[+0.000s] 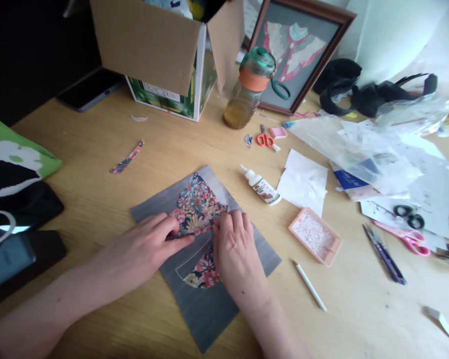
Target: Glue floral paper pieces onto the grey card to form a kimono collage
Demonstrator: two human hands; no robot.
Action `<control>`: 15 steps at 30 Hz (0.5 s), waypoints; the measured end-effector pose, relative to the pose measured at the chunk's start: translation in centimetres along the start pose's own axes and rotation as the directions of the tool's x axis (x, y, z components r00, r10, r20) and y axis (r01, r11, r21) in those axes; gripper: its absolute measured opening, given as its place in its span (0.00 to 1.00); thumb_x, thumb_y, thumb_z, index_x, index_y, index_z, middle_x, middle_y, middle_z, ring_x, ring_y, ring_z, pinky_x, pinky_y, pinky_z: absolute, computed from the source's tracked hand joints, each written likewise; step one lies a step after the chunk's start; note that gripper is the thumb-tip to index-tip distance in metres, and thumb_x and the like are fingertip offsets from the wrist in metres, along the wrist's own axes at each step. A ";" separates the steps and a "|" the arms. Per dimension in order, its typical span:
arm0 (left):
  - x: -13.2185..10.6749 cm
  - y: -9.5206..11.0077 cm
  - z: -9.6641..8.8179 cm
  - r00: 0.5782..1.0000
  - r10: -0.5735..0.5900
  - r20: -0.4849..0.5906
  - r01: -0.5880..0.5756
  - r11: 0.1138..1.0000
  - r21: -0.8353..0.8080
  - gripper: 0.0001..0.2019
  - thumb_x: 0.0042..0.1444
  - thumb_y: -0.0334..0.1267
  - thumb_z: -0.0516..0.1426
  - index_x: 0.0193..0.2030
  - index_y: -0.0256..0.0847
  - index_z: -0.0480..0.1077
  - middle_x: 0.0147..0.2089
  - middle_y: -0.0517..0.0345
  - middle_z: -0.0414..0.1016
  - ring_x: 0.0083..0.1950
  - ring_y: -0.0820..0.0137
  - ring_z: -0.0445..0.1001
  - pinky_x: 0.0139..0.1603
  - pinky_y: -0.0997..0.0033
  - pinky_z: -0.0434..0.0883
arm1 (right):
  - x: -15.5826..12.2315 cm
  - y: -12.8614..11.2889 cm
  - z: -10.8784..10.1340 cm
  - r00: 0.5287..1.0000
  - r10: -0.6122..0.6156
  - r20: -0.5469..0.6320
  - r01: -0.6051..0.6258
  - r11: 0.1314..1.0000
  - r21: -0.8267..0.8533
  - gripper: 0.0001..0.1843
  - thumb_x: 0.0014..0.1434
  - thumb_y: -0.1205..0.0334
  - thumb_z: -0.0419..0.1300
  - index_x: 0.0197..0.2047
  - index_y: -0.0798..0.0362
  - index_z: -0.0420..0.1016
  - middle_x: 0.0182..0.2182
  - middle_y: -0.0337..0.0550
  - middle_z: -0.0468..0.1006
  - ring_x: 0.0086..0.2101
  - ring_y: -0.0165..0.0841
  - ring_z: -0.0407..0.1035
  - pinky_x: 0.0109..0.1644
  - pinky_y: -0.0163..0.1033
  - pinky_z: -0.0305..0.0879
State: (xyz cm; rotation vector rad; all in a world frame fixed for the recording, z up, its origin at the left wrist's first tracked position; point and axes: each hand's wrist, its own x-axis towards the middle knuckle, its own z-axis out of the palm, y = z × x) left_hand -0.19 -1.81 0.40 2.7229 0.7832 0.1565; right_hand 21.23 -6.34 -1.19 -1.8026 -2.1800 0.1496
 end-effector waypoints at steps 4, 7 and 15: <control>0.0 0.1 -0.1 1.000 -0.011 0.004 0.011 1.000 0.016 0.17 0.66 0.28 0.51 0.59 0.43 0.69 0.45 0.52 0.65 0.48 0.61 0.66 0.50 0.56 0.74 | 0.0 -0.2 0.0 1.000 0.024 0.016 -0.024 1.000 0.004 0.09 0.67 0.71 0.49 0.35 0.50 0.58 0.34 0.45 0.63 0.35 0.41 0.59 0.40 0.47 0.62; 0.1 0.1 -0.1 1.000 -0.018 0.012 0.018 1.000 0.013 0.17 0.66 0.27 0.51 0.58 0.43 0.70 0.45 0.51 0.65 0.47 0.61 0.66 0.49 0.56 0.74 | 0.0 -0.1 0.0 0.999 0.034 0.021 -0.035 0.999 0.022 0.09 0.67 0.71 0.49 0.35 0.51 0.59 0.33 0.45 0.63 0.35 0.41 0.59 0.40 0.47 0.62; 0.2 0.3 -0.3 0.998 -0.037 0.044 0.035 0.998 0.052 0.18 0.63 0.25 0.52 0.56 0.45 0.71 0.44 0.51 0.66 0.45 0.61 0.67 0.46 0.57 0.74 | 0.2 0.7 -0.7 0.986 0.155 0.053 -0.164 0.939 0.303 0.09 0.71 0.66 0.46 0.36 0.51 0.61 0.35 0.44 0.67 0.37 0.39 0.63 0.43 0.46 0.63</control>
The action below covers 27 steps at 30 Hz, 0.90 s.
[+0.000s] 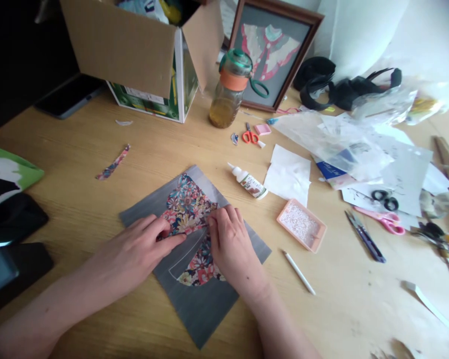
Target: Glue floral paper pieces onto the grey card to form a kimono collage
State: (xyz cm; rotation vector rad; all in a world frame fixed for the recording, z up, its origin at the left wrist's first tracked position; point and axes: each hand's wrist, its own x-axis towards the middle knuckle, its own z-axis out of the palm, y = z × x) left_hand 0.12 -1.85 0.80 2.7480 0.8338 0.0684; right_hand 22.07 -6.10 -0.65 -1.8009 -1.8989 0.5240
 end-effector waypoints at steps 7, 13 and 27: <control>0.4 0.2 0.3 1.000 0.020 -0.009 -0.019 0.996 0.087 0.25 0.62 0.28 0.57 0.66 0.47 0.64 0.45 0.50 0.66 0.45 0.60 0.67 0.46 0.56 0.73 | 0.2 0.3 -0.3 0.999 0.049 0.004 -0.049 0.994 0.098 0.08 0.70 0.65 0.48 0.37 0.51 0.64 0.36 0.45 0.69 0.39 0.38 0.65 0.45 0.45 0.64; 0.6 0.7 0.5 1.000 -0.018 0.001 0.018 0.994 0.105 0.22 0.65 0.37 0.56 0.66 0.47 0.64 0.45 0.48 0.67 0.46 0.59 0.67 0.46 0.56 0.72 | 0.2 0.0 0.0 0.998 0.063 -0.019 -0.061 0.994 0.092 0.04 0.66 0.63 0.56 0.37 0.51 0.66 0.35 0.43 0.68 0.38 0.38 0.65 0.43 0.44 0.64; 0.7 1.2 0.6 0.998 -0.063 0.001 0.063 0.994 0.090 0.22 0.65 0.39 0.57 0.65 0.46 0.66 0.43 0.48 0.67 0.46 0.57 0.68 0.45 0.55 0.71 | 0.3 -0.3 0.8 0.991 0.100 -0.085 -0.097 0.994 0.041 0.06 0.61 0.67 0.59 0.35 0.51 0.65 0.34 0.42 0.67 0.37 0.39 0.63 0.42 0.45 0.63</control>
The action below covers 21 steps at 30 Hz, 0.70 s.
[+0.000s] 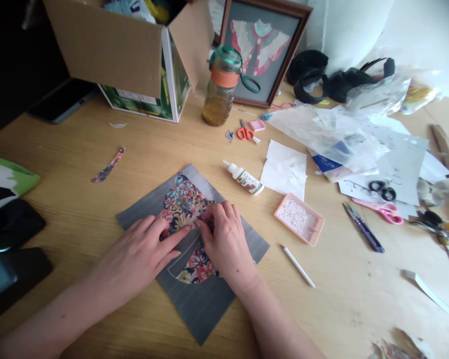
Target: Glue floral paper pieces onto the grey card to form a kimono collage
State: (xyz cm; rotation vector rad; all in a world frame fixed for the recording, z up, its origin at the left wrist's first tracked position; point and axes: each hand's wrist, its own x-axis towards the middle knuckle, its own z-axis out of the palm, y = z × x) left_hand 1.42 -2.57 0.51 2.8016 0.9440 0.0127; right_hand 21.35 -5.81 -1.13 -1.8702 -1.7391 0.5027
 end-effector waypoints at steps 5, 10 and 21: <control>0.2 0.2 0.0 1.000 -0.015 0.005 0.015 1.000 0.013 0.22 0.65 0.42 0.57 0.65 0.47 0.65 0.43 0.48 0.66 0.46 0.57 0.67 0.43 0.57 0.70 | 0.1 0.2 -0.1 1.000 0.017 -0.013 -0.017 0.999 0.052 0.04 0.62 0.66 0.57 0.35 0.51 0.65 0.34 0.42 0.68 0.37 0.38 0.64 0.42 0.44 0.64; 0.2 0.3 0.0 1.000 -0.018 0.009 0.018 1.000 0.015 0.22 0.66 0.43 0.56 0.66 0.48 0.65 0.44 0.47 0.66 0.46 0.57 0.66 0.44 0.57 0.69 | 0.3 0.5 -0.6 0.998 0.068 -0.007 -0.067 0.988 0.136 0.06 0.66 0.64 0.53 0.35 0.50 0.66 0.34 0.43 0.70 0.36 0.37 0.67 0.42 0.42 0.65; 0.1 0.3 0.0 1.000 -0.022 0.006 0.022 1.000 0.021 0.22 0.65 0.43 0.56 0.65 0.48 0.65 0.44 0.48 0.66 0.46 0.58 0.66 0.44 0.58 0.69 | 0.3 0.7 -0.4 0.997 0.079 -0.011 -0.077 0.989 0.129 0.03 0.62 0.64 0.56 0.35 0.51 0.67 0.34 0.43 0.70 0.37 0.37 0.67 0.41 0.42 0.66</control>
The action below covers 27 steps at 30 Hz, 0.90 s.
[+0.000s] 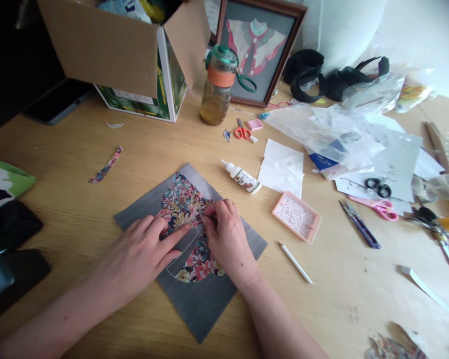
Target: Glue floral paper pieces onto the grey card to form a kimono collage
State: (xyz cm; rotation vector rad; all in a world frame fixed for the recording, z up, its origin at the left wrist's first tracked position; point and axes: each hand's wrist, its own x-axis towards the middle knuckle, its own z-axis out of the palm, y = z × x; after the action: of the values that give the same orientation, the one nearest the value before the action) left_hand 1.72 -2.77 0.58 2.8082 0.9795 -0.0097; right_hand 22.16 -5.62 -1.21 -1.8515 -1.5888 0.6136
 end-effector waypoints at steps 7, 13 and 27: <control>-0.1 0.0 0.0 1.000 0.005 -0.013 -0.005 1.000 0.005 0.21 0.65 0.44 0.56 0.65 0.48 0.66 0.44 0.48 0.66 0.47 0.58 0.66 0.43 0.59 0.69 | 0.1 0.0 -0.1 1.000 0.014 0.004 -0.014 1.000 0.026 0.04 0.62 0.62 0.58 0.35 0.51 0.67 0.35 0.43 0.70 0.36 0.37 0.67 0.41 0.43 0.66; -0.1 -0.3 -0.1 1.000 -0.007 -0.025 0.005 0.997 -0.081 0.22 0.66 0.42 0.56 0.65 0.47 0.64 0.47 0.48 0.68 0.49 0.59 0.67 0.47 0.59 0.69 | 0.0 0.5 0.2 0.999 -0.044 -0.008 0.044 0.999 -0.024 0.05 0.63 0.60 0.58 0.36 0.50 0.67 0.35 0.44 0.70 0.37 0.39 0.68 0.42 0.45 0.66; 0.0 -4.5 -1.5 0.986 -0.167 -0.013 0.118 0.749 -0.652 0.16 0.63 0.23 0.53 0.53 0.38 0.74 0.45 0.54 0.77 0.45 0.70 0.76 0.50 0.69 0.72 | -1.5 -2.5 -0.2 0.755 -0.613 0.230 0.644 0.760 -0.086 0.13 0.65 0.64 0.61 0.53 0.51 0.76 0.46 0.50 0.70 0.44 0.41 0.64 0.48 0.49 0.65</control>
State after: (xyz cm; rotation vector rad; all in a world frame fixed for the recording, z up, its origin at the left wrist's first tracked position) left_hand -1.14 0.99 1.36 2.0959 0.9715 0.3488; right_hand 20.28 -6.89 0.65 -1.2347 -2.2959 0.3557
